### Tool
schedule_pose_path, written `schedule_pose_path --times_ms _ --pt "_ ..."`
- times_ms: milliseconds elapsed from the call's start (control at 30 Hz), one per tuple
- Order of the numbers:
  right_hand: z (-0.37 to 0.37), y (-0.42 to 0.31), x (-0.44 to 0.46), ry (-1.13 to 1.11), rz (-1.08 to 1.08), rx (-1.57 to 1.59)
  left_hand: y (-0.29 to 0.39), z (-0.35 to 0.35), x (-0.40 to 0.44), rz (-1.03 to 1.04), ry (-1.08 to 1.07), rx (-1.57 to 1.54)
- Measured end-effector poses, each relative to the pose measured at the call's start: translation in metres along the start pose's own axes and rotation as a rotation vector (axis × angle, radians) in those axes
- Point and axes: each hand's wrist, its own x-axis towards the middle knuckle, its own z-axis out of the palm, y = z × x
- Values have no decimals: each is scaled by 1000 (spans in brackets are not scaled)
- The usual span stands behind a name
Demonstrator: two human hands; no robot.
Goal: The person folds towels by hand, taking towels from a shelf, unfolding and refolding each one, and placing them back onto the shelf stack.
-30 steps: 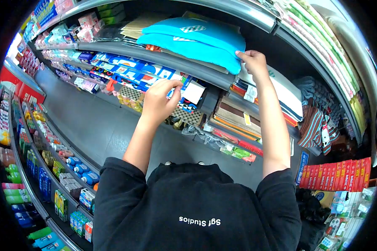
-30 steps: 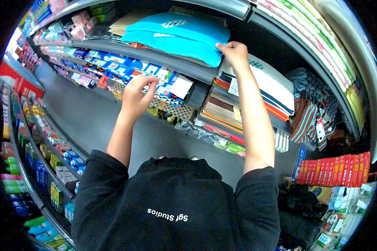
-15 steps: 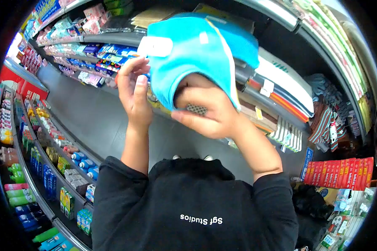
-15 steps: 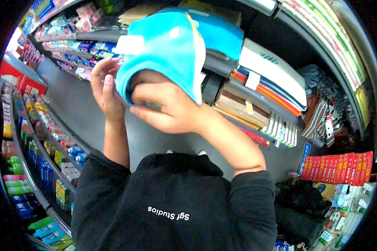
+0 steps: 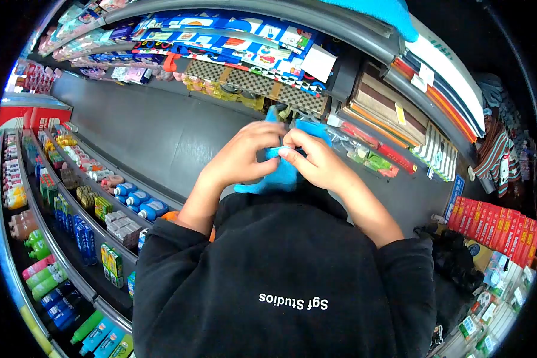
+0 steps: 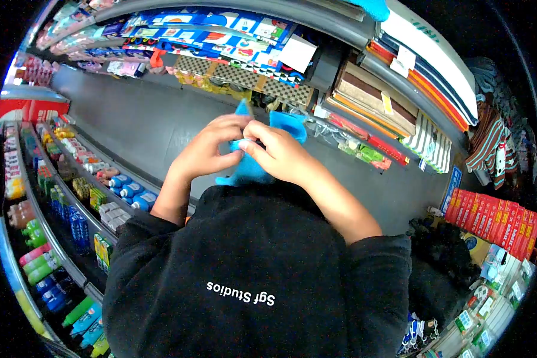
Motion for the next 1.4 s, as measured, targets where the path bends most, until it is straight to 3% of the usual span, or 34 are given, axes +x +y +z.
schedule_pose_path --times_ms 100,200,267,367,533,700,967,1000,1100,1333,1400 --pt "-1 -1 -5 4 116 -2 -5 -1 -4 -198 -175 50" --pt "-1 8 -7 24 149 -63 -4 -9 -8 -350 -71 3" --pt "-1 15 -8 60 136 -37 -6 -10 -11 -313 19 -47" --pt "-6 22 -12 -144 242 -98 5 -24 -10 -258 129 10" --pt "-11 58 -27 -236 335 -81 9 -56 -20 -246 231 149" --pt "-24 96 -48 -122 446 -262 13 -91 -40 -269 333 211" --pt "-78 133 -97 201 599 -430 -6 -138 -80 -606 263 385" --pt "-83 133 -104 267 494 -505 -10 -141 -86 -606 265 385" --pt "-98 129 -121 346 565 -441 -22 -147 -106 -706 225 368" --pt "-123 112 -135 489 600 -242 -51 -147 -140 -697 238 291" --pt "-123 95 -132 559 599 -111 -63 -148 -149 -584 151 804"
